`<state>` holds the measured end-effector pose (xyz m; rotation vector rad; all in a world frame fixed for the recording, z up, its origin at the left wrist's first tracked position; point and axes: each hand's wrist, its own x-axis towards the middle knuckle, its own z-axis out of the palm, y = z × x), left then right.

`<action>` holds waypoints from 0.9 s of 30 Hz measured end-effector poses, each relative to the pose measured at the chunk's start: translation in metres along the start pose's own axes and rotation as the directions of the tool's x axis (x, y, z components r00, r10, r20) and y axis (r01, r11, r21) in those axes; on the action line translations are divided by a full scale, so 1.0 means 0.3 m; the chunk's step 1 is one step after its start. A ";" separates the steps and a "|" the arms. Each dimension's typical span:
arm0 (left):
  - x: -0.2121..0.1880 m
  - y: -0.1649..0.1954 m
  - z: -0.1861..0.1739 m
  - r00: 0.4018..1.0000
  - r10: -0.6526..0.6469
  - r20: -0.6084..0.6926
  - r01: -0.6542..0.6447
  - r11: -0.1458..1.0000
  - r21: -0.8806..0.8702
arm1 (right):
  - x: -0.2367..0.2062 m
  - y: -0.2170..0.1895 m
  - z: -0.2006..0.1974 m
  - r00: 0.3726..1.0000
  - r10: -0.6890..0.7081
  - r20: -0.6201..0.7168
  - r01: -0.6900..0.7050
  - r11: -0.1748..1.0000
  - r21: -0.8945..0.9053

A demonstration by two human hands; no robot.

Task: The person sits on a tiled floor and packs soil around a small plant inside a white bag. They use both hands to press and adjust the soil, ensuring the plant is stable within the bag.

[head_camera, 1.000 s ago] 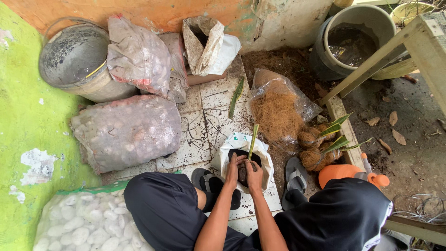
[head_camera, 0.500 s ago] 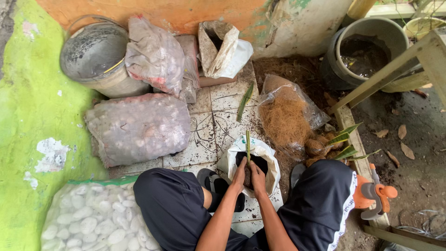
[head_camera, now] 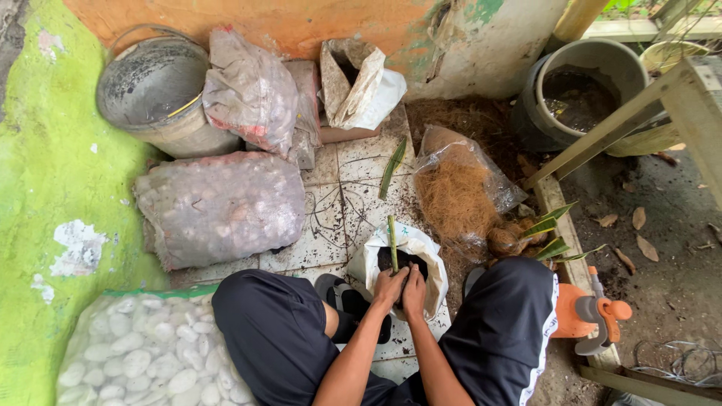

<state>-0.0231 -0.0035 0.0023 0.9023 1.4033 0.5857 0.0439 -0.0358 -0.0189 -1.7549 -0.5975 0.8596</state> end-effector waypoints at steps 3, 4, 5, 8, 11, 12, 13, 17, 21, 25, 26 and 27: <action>0.000 -0.002 0.008 0.999 0.022 -0.042 -0.019 0.998 0.064 | -0.009 0.000 -0.006 1.000 0.009 -0.030 -0.010 0.999 -0.045; 0.000 -0.003 0.011 0.998 0.026 -0.049 -0.022 0.996 0.090 | -0.012 0.002 -0.012 1.000 0.013 -0.028 -0.014 0.999 -0.036; 0.002 -0.002 0.013 0.998 0.033 -0.056 -0.026 0.993 0.115 | -0.013 0.001 -0.018 1.000 0.014 -0.025 -0.015 1.000 -0.027; 0.001 0.006 0.023 0.993 0.098 -0.071 -0.089 0.989 0.115 | -0.014 -0.003 -0.035 1.000 0.017 -0.008 -0.016 1.000 0.021; 0.002 0.024 0.035 0.979 0.140 -0.148 -0.115 0.980 0.163 | -0.002 -0.007 -0.047 0.999 0.035 0.020 -0.037 0.994 0.101; 0.001 0.033 0.042 0.975 0.164 -0.149 -0.139 0.977 0.165 | 0.002 -0.006 -0.055 0.999 0.047 0.027 -0.050 0.990 0.131; -0.005 0.035 0.041 0.971 0.184 -0.152 -0.158 0.973 0.169 | 0.007 -0.004 -0.064 0.997 0.056 0.049 -0.063 0.986 0.152; -0.027 0.028 0.044 0.983 0.165 -0.074 -0.151 0.974 0.167 | 0.023 0.007 -0.084 0.973 0.200 0.115 -0.224 0.936 0.270; -0.020 0.005 0.071 0.966 0.252 0.057 -0.257 0.960 0.112 | 0.029 0.009 -0.082 0.994 0.062 0.092 -0.070 0.994 0.089; 0.010 -0.014 0.058 0.917 0.383 0.109 -0.398 0.882 0.250 | 0.031 0.011 -0.060 0.992 0.126 0.030 -0.126 0.992 0.002; 0.008 -0.014 0.051 0.914 0.387 0.118 -0.404 0.849 0.340 | 0.032 0.011 -0.053 0.986 0.166 0.015 -0.164 0.983 -0.086; 0.009 -0.015 0.041 0.884 0.454 0.114 -0.465 0.824 0.325 | 0.035 0.010 -0.043 0.980 0.199 -0.005 -0.197 0.966 -0.170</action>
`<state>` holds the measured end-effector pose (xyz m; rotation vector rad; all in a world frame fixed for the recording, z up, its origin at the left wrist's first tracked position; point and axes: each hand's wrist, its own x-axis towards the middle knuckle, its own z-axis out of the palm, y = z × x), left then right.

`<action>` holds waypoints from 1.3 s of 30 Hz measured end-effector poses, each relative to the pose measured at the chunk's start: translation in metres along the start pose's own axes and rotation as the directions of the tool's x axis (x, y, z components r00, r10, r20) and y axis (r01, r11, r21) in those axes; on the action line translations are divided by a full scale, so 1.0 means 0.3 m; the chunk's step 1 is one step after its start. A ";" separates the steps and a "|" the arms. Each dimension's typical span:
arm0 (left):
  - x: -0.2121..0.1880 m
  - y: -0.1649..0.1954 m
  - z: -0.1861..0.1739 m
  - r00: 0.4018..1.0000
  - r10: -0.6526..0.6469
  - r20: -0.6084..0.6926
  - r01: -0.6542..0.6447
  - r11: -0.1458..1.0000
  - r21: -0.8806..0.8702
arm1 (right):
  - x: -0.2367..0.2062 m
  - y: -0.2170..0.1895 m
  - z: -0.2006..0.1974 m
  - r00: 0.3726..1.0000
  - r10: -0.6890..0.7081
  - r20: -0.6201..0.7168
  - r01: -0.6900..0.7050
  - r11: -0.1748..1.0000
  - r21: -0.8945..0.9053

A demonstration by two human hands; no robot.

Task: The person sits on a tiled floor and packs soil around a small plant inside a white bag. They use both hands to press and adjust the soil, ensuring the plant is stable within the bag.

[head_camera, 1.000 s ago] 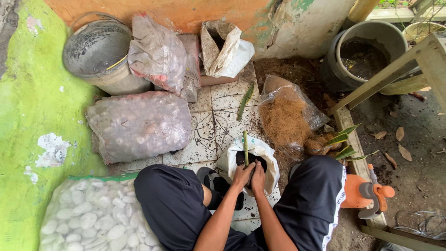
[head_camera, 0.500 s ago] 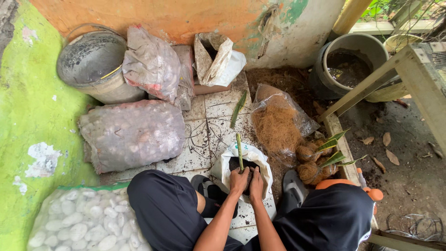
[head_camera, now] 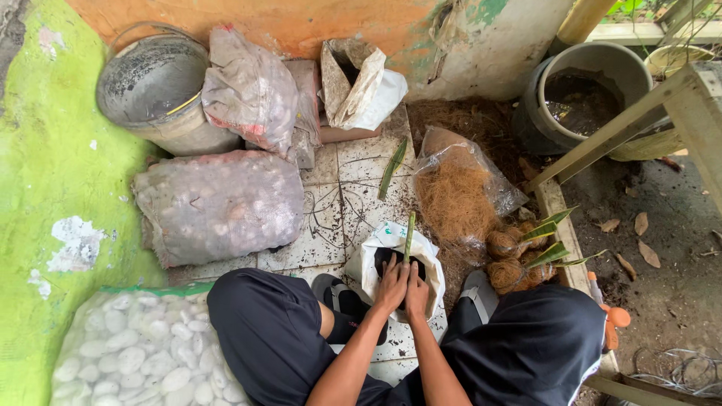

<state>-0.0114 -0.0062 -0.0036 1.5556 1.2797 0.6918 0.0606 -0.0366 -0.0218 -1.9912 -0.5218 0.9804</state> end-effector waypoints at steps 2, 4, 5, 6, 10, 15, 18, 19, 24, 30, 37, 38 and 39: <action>0.015 0.003 -0.015 0.986 0.152 -0.066 -0.153 0.988 -0.011 | 0.008 -0.013 0.013 0.999 -0.010 -0.031 0.010 1.000 -0.013; 0.004 0.022 -0.019 0.993 -0.105 -0.049 0.092 0.971 -0.220 | 0.010 -0.022 0.024 0.999 -0.021 -0.045 0.020 0.999 -0.025; -0.006 0.033 -0.017 0.972 -0.233 -0.018 0.215 0.922 -0.321 | 0.008 -0.025 0.025 0.999 -0.026 -0.044 0.025 0.999 -0.031; -0.012 0.042 -0.017 0.971 -0.234 -0.042 0.208 0.923 -0.323 | 0.006 -0.027 0.028 0.999 -0.031 -0.045 0.030 0.999 -0.035; -0.027 0.047 -0.022 0.969 -0.242 -0.053 0.200 0.892 -0.405 | -0.005 -0.029 0.028 0.993 -0.108 -0.042 0.111 0.992 0.059; 0.015 0.010 -0.050 0.962 -0.274 0.017 0.222 0.738 -0.637 | 0.003 -0.032 0.043 0.986 0.163 0.022 -0.159 0.906 0.393; 0.028 0.000 -0.066 0.939 -0.333 0.091 0.304 0.673 -0.675 | -0.011 -0.026 0.052 0.976 0.172 0.134 -0.215 0.870 0.443; 0.013 -0.013 -0.069 0.924 -0.361 0.125 0.346 0.653 -0.674 | -0.018 -0.021 0.051 0.972 0.159 0.175 -0.221 0.870 0.440; -0.001 -0.016 -0.075 0.910 -0.279 0.306 0.414 0.637 -0.650 | -0.022 -0.038 0.039 0.967 -0.056 0.250 -0.051 0.914 0.402; -0.006 -0.013 -0.088 0.873 -0.330 0.359 0.483 0.689 -0.540 | -0.042 -0.045 0.044 0.975 -0.173 0.136 0.144 0.969 0.198; -0.021 -0.020 -0.082 0.925 -0.364 0.109 0.377 0.849 -0.369 | -0.033 -0.030 0.075 0.981 -0.172 -0.094 0.176 0.983 0.042; -0.021 -0.019 -0.080 0.930 -0.361 0.071 0.363 0.871 -0.331 | -0.036 -0.027 0.076 0.981 -0.171 -0.095 0.176 0.983 0.047; -0.020 -0.018 -0.079 0.932 -0.359 0.039 0.356 0.893 -0.275 | -0.038 -0.023 0.073 0.980 -0.171 -0.097 0.177 0.983 0.049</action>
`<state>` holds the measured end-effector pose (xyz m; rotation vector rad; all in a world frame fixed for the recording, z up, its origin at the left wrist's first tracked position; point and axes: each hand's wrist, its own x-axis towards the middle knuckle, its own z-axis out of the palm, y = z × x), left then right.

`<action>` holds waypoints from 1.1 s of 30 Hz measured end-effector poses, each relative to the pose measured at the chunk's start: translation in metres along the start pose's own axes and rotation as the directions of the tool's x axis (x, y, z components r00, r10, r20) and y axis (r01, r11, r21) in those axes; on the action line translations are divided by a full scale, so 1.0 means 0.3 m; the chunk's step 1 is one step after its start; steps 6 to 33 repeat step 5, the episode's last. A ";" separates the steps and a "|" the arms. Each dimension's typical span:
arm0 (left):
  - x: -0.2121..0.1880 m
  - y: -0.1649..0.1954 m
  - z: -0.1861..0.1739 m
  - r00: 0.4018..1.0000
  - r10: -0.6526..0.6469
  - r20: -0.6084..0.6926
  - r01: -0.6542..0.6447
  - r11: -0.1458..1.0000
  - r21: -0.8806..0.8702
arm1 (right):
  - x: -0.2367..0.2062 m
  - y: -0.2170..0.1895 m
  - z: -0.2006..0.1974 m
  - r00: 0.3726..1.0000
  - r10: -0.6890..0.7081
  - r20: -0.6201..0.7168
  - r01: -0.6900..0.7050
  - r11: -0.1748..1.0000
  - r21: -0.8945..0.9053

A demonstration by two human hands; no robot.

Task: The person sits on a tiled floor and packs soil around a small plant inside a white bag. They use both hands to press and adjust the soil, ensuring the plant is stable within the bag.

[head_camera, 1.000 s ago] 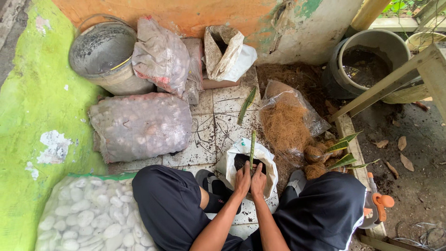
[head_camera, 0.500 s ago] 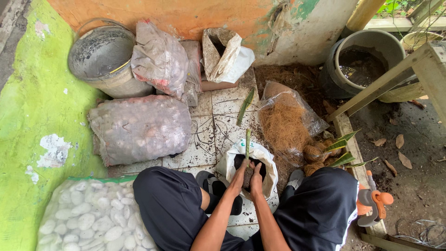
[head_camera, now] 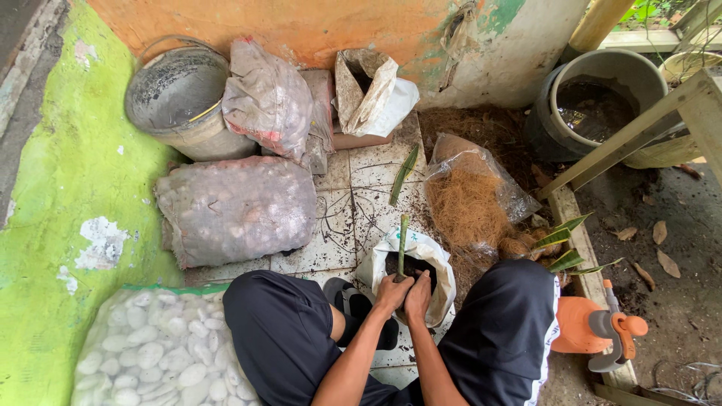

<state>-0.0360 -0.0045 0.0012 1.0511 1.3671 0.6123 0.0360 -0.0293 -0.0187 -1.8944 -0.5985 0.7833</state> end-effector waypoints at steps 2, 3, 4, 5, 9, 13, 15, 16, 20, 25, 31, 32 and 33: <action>0.009 0.010 0.009 0.998 0.031 -0.058 -0.025 0.993 0.116 | 0.002 -0.002 -0.006 1.000 0.000 0.015 0.000 1.000 0.018; 0.011 0.017 0.013 0.996 0.042 -0.078 -0.033 0.992 0.120 | 0.003 -0.004 -0.005 1.000 0.001 0.023 -0.002 1.000 0.028; 0.010 0.016 0.017 0.994 0.048 -0.095 -0.036 0.992 0.125 | 0.001 -0.002 -0.007 1.000 -0.017 0.023 0.016 0.999 0.044; 0.007 0.012 0.020 0.992 0.055 -0.113 -0.040 0.991 0.131 | 0.002 -0.001 -0.008 0.999 -0.034 0.022 0.033 0.998 0.061; 0.007 0.012 0.020 0.992 0.055 -0.113 -0.040 0.991 0.131 | 0.002 -0.001 -0.008 0.999 -0.034 0.022 0.033 0.998 0.061; 0.007 0.012 0.020 0.992 0.055 -0.113 -0.040 0.991 0.131 | 0.002 -0.001 -0.008 0.999 -0.034 0.022 0.033 0.998 0.061; 0.007 0.012 0.020 0.992 0.055 -0.113 -0.040 0.991 0.131 | 0.002 -0.001 -0.008 0.999 -0.034 0.022 0.033 0.998 0.061; 0.007 0.012 0.020 0.992 0.055 -0.113 -0.040 0.991 0.131 | 0.002 -0.001 -0.008 0.999 -0.034 0.022 0.033 0.998 0.061; 0.007 0.012 0.020 0.992 0.055 -0.113 -0.040 0.991 0.131 | 0.002 -0.001 -0.008 0.999 -0.034 0.022 0.033 0.998 0.061; 0.007 0.012 0.020 0.992 0.055 -0.113 -0.040 0.991 0.131 | 0.002 -0.001 -0.008 0.999 -0.034 0.022 0.033 0.998 0.061; 0.007 0.012 0.020 0.992 0.055 -0.113 -0.040 0.991 0.131 | 0.002 -0.001 -0.008 0.999 -0.034 0.022 0.033 0.998 0.061; 0.007 0.012 0.020 0.992 0.055 -0.113 -0.040 0.991 0.131 | 0.002 -0.001 -0.008 0.999 -0.034 0.022 0.033 0.998 0.061; 0.007 0.012 0.020 0.992 0.055 -0.113 -0.040 0.991 0.131 | 0.002 -0.001 -0.008 0.999 -0.034 0.022 0.033 0.998 0.061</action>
